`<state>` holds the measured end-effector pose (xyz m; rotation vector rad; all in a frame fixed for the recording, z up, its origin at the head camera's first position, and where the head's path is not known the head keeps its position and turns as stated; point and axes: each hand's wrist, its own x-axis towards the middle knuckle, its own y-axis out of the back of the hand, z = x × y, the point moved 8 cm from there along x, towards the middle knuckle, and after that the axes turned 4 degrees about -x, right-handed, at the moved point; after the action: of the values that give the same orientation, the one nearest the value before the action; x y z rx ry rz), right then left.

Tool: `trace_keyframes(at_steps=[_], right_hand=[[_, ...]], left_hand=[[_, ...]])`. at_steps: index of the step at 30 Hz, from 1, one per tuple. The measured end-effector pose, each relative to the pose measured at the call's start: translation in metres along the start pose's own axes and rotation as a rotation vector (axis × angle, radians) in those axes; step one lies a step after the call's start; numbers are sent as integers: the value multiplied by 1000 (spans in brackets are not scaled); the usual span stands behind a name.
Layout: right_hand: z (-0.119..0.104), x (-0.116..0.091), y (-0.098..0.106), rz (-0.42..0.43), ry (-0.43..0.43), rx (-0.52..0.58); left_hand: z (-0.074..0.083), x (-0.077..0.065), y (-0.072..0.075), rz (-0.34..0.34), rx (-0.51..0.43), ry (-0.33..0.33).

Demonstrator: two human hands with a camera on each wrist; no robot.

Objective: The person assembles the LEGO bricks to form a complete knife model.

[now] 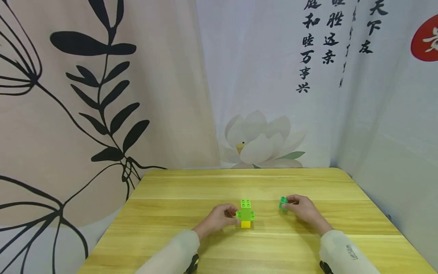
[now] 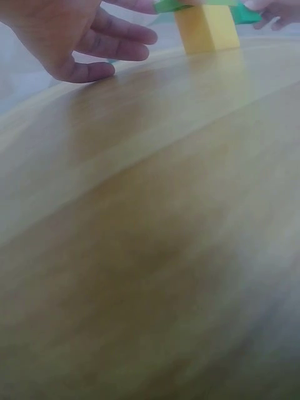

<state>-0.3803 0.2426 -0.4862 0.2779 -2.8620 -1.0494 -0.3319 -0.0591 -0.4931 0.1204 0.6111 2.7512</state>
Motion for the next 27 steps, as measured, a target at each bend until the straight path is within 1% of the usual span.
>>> trace_keyframes(at_steps=[8,11,18,23,27], right_hand=[[-28,-3,-17,-17,28,79],[-36,-4,-20,-14,42,80],[-45,-2,-20,1,53,64],[-55,-1,-19,1,87,85],[-68,-2,-18,6,122,104]], left_hand=[[2,0,0,-2,-10,2],[2,0,0,-2,-19,2],[2,0,0,-10,-31,-3],[2,0,-1,-12,-29,-2],[2,1,-1,-11,-17,0]])
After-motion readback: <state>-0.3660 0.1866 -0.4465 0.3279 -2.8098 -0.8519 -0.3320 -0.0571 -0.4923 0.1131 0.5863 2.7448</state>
